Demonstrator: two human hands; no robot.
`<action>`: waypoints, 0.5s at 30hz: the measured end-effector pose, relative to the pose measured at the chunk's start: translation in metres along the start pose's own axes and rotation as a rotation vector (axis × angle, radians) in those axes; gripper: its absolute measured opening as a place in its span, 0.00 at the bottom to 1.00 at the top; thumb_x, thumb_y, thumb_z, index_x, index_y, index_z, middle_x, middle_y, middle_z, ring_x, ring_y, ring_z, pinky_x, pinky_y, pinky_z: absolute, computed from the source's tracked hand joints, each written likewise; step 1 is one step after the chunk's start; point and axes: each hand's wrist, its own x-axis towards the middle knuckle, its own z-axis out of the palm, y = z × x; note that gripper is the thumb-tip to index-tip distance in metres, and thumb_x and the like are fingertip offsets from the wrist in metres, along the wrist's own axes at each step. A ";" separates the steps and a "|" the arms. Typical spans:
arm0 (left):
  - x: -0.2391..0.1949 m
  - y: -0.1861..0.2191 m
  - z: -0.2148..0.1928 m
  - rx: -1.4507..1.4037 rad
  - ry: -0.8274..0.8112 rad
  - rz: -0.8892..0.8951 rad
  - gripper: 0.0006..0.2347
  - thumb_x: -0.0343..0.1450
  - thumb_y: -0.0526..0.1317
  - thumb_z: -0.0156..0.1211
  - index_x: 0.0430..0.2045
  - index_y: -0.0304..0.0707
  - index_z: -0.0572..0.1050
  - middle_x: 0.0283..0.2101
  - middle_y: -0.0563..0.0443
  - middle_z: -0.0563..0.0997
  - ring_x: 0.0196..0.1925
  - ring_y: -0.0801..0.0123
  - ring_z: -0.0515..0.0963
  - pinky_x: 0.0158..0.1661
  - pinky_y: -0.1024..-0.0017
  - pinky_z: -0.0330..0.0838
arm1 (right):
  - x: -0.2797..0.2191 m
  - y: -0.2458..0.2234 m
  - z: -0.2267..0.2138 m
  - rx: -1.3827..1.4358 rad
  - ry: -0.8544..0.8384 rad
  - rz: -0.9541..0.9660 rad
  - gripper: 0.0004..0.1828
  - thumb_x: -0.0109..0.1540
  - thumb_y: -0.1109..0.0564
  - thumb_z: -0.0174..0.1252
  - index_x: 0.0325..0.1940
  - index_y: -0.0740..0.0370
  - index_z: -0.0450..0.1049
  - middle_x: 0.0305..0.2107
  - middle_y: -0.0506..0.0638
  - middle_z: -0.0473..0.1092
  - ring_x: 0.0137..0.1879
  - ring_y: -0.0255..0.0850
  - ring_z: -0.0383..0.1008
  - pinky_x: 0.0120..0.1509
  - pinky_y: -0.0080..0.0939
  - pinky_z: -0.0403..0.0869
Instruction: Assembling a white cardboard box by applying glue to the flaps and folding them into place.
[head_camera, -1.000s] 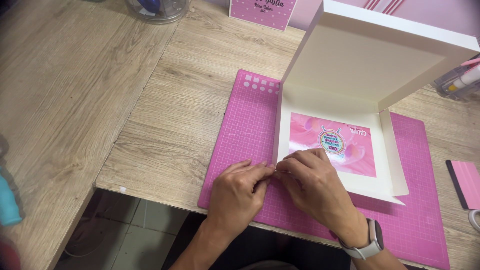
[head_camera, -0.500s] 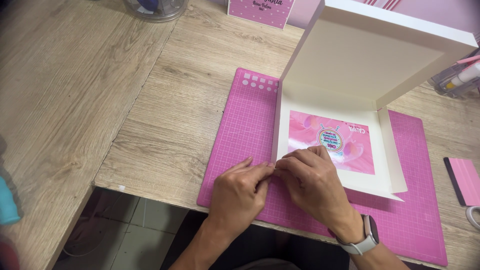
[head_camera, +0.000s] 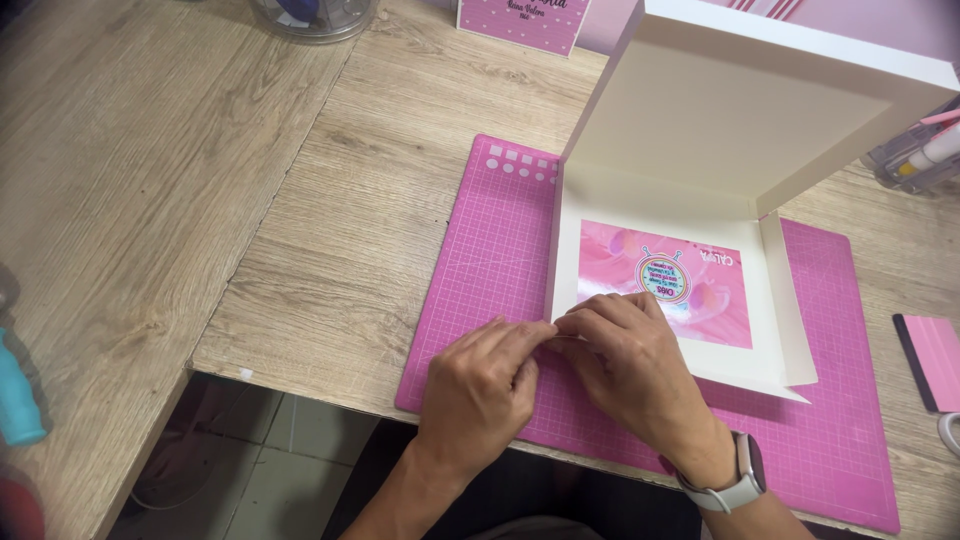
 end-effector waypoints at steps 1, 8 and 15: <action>-0.001 -0.001 0.001 0.023 0.000 0.017 0.15 0.65 0.24 0.64 0.45 0.37 0.80 0.43 0.46 0.87 0.41 0.60 0.87 0.52 0.62 0.81 | -0.001 0.001 0.000 0.002 -0.009 0.011 0.06 0.61 0.62 0.62 0.40 0.54 0.74 0.34 0.43 0.75 0.40 0.41 0.73 0.46 0.45 0.62; 0.001 0.002 0.001 0.142 0.064 0.149 0.11 0.65 0.24 0.67 0.39 0.35 0.84 0.41 0.44 0.87 0.41 0.60 0.87 0.50 0.57 0.82 | 0.000 -0.002 0.000 -0.073 -0.040 0.032 0.06 0.58 0.59 0.65 0.39 0.52 0.77 0.33 0.42 0.75 0.40 0.42 0.71 0.46 0.46 0.61; 0.002 0.005 0.000 0.200 0.098 0.204 0.09 0.67 0.23 0.64 0.36 0.32 0.84 0.38 0.43 0.86 0.37 0.58 0.86 0.45 0.59 0.82 | 0.004 -0.012 0.001 -0.184 0.010 0.014 0.09 0.54 0.64 0.57 0.36 0.52 0.74 0.33 0.41 0.74 0.42 0.45 0.70 0.51 0.51 0.59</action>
